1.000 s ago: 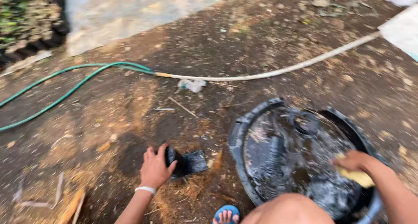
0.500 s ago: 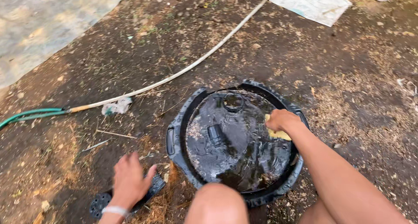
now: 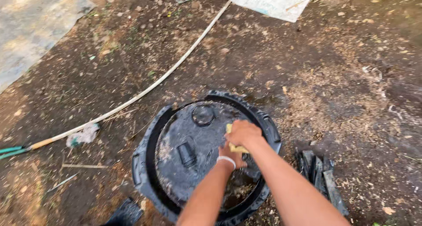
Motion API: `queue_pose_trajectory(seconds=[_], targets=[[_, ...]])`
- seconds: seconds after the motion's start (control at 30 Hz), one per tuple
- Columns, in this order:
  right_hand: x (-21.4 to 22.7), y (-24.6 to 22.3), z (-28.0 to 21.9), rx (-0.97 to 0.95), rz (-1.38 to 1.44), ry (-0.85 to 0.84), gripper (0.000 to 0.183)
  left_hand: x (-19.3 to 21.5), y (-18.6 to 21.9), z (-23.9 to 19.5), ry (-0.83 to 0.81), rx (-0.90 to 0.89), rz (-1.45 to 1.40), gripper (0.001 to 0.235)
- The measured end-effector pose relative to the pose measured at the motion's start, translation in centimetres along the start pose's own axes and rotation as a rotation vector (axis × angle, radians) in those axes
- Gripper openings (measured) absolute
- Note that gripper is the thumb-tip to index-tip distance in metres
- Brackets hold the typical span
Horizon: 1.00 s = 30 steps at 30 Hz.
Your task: The person scrubs a small black plastic part with a yellow sponge in a bucket of water, repeatedly rinsing and rotating the part to clean all sides. The part is handled one at a time and remains in the bucket throughout the clip.
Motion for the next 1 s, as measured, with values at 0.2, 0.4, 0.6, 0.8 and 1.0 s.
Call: queue_pose_trajectory(seconds=[0.2, 0.4, 0.6, 0.8, 1.0], targets=[[-0.2, 0.0, -0.5, 0.010, 0.034, -0.006, 0.061, -8.8, -3.3, 2.2, 0.049, 0.161, -0.093, 0.081], [-0.1, 1.5, 1.4, -0.003, 0.097, 0.024, 0.077, 0.6, -6.6, -1.9, 0.157, 0.040, -0.525, 0.102], [2.2, 3.3, 4.1, 0.079, 0.386, 0.196, 0.078, 17.1, -5.8, -5.4, 0.282, -0.100, -0.370, 0.088], [8.3, -1.8, -4.0, 0.724, 0.590, 0.792, 0.036, 24.3, -5.3, -10.1, 0.543, -0.152, -0.298, 0.092], [7.2, -6.9, -9.5, 0.719, 0.386, 0.694, 0.023, 25.4, -6.6, -12.8, 0.738, -0.132, -0.559, 0.075]])
Point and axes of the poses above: each hand's wrist, its own z-axis towards the middle knuckle, its own x-axis out of the back of the hand, y = z × x, the point moved 8 cm from there along z, towards the middle knuckle
